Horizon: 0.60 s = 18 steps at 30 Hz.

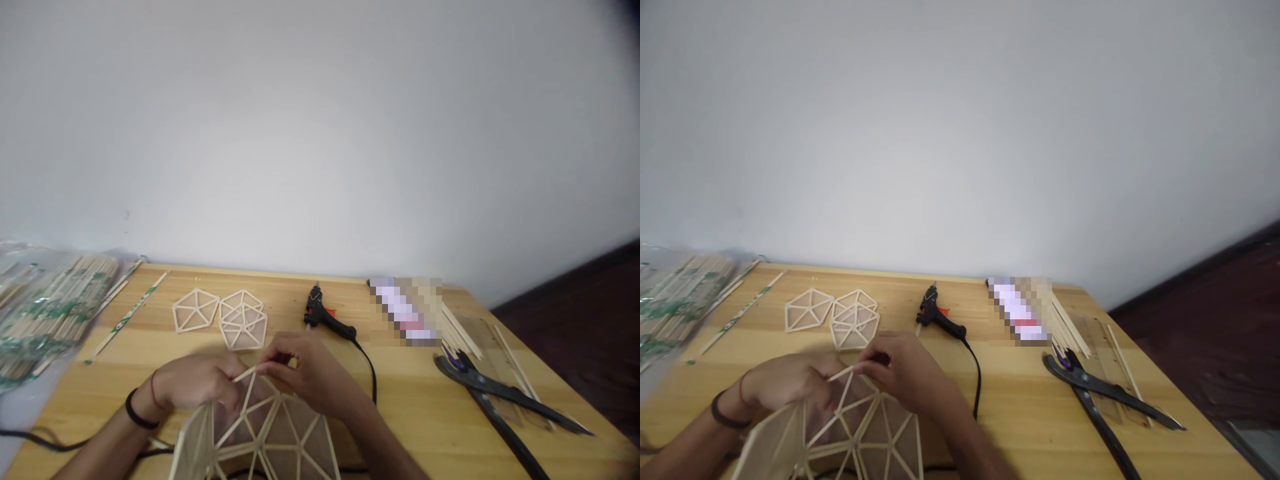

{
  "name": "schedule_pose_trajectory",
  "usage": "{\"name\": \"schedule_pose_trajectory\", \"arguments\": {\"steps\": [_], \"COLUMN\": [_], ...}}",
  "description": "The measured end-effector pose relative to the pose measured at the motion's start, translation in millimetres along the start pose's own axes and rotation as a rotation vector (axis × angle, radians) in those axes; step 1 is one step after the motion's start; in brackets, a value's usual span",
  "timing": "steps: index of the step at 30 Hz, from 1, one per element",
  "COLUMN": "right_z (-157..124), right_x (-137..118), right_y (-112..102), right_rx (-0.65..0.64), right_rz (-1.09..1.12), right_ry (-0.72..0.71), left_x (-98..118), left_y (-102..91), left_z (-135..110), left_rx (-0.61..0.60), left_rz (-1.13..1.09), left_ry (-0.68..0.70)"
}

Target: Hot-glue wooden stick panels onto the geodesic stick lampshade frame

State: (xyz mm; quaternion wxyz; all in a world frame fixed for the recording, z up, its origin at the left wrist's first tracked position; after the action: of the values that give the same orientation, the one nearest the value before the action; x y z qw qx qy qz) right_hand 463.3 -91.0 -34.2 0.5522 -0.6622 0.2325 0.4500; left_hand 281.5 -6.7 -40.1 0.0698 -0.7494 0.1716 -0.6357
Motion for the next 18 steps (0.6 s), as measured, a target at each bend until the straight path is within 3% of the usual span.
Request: {"name": "schedule_pose_trajectory", "arguments": {"steps": [7,18], "right_z": [-3,-4], "right_x": [-8,-13], "right_y": [2,0], "right_rx": [-0.034,-0.108], "right_rz": [-0.303,-0.386], "right_ry": [-0.069,-0.069], "left_x": [2,9], "left_y": [1.6,-0.3], "left_z": [5,6], "left_rx": [-0.005,-0.02], "left_rz": [-0.118,0.061], "left_ry": [-0.026,0.127]}}
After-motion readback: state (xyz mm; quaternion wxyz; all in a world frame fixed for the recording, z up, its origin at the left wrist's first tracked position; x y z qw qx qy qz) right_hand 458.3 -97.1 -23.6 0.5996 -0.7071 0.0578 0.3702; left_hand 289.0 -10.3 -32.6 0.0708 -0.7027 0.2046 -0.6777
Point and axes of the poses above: each hand's wrist, its own z-axis towards the middle knuckle, its own y-axis out of the palm, x = y × z, the point moved 2 cm from there along z, towards the middle knuckle, and after that the axes turned 12 degrees about -x, right-handed, at the moved point
